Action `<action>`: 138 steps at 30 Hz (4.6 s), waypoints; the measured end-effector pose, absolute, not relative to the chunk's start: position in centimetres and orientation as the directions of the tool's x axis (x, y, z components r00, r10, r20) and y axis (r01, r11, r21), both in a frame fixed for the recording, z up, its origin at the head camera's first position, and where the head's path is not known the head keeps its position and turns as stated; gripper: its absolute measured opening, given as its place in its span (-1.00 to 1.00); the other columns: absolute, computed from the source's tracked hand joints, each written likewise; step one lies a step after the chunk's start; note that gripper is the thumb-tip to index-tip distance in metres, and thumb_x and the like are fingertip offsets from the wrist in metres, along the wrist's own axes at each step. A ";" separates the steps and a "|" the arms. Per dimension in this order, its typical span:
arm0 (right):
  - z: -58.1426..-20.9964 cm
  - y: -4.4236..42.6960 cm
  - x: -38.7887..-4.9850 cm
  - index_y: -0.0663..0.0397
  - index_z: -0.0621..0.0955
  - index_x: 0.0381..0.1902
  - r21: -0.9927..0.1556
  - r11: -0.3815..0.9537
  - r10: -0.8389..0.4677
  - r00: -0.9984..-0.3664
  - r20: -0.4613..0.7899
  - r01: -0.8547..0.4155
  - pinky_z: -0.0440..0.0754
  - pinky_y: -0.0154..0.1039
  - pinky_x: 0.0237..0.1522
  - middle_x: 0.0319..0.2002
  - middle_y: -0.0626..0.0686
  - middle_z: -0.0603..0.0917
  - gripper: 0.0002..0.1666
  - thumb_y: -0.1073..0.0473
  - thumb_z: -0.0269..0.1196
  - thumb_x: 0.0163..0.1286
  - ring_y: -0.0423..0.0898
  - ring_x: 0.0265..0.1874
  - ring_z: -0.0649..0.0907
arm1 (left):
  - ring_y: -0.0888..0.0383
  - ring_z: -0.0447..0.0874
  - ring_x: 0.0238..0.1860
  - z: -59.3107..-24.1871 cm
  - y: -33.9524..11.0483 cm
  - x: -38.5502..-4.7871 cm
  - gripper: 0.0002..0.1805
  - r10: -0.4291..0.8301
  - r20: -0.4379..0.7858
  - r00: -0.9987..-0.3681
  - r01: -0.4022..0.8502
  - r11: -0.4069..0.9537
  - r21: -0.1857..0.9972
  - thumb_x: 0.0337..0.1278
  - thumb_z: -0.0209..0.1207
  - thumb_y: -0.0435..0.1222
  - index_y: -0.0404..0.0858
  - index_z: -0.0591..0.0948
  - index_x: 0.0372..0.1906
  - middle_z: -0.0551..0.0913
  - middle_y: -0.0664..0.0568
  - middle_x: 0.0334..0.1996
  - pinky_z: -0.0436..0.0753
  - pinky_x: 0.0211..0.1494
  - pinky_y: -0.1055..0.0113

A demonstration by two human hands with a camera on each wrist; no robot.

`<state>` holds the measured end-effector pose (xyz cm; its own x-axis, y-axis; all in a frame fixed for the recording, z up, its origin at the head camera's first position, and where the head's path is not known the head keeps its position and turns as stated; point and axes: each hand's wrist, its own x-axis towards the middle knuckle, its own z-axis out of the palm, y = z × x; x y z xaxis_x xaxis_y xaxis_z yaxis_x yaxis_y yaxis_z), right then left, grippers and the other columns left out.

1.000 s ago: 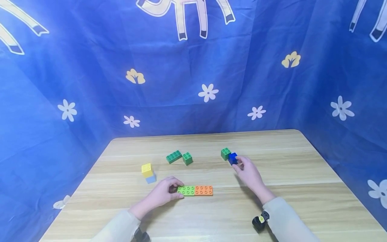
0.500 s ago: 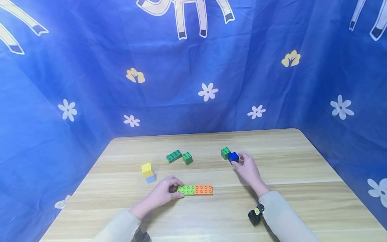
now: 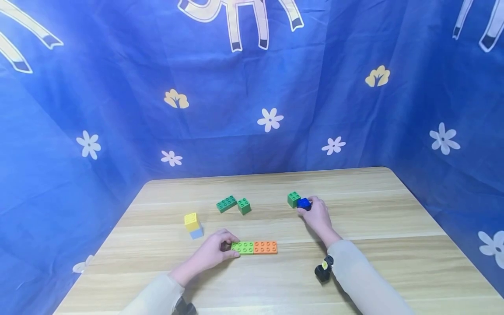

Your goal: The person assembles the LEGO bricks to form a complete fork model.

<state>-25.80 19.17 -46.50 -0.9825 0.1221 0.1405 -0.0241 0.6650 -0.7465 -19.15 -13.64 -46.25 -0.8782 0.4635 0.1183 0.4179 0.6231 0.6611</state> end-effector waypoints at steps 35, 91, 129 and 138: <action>-45.7 17.3 -22.0 0.30 0.49 0.07 -0.802 0.565 -0.104 -0.981 0.165 -0.195 0.58 -0.05 -0.16 -0.14 0.21 0.61 -0.49 0.38 0.31 0.13 0.03 -0.25 0.61 | 0.20 0.38 -0.32 -46.2 -13.6 -19.3 -0.67 0.485 0.159 -0.860 0.470 0.631 0.617 -0.14 0.38 -0.22 -0.22 0.65 -0.19 0.52 0.17 -0.32 0.44 -0.28 0.41; -45.7 14.3 -16.9 0.15 0.52 0.04 -0.855 0.446 -0.335 -0.935 0.116 -0.266 0.58 -0.33 -0.22 -0.18 0.05 0.60 -0.51 0.30 0.34 0.11 -0.09 -0.25 0.59 | 0.19 0.40 -0.29 -46.2 -13.5 -19.1 -0.67 0.486 0.153 -0.860 0.469 0.636 0.613 -0.13 0.38 -0.21 -0.21 0.65 -0.18 0.53 0.18 -0.31 0.44 -0.23 0.37; -46.2 13.0 -17.7 0.14 0.44 0.11 -0.613 0.649 -0.448 -0.878 0.169 -0.450 0.52 0.04 0.00 -0.04 0.12 0.57 -0.38 0.27 0.40 0.07 0.11 -0.02 0.55 | 0.17 0.41 -0.30 -46.2 -13.4 -18.8 -0.67 0.481 0.171 -0.860 0.474 0.626 0.620 -0.12 0.37 -0.24 -0.24 0.64 -0.16 0.51 0.14 -0.30 0.47 -0.25 0.37; -46.4 13.0 -18.2 0.17 0.45 0.11 -0.614 0.636 -0.455 -0.870 0.191 -0.467 0.50 0.04 0.03 -0.01 0.13 0.56 -0.37 0.30 0.40 0.06 0.11 0.00 0.54 | 0.17 0.41 -0.29 -46.3 -13.4 -19.0 -0.67 0.479 0.176 -0.860 0.477 0.631 0.612 -0.13 0.38 -0.24 -0.24 0.65 -0.17 0.52 0.14 -0.31 0.46 -0.24 0.37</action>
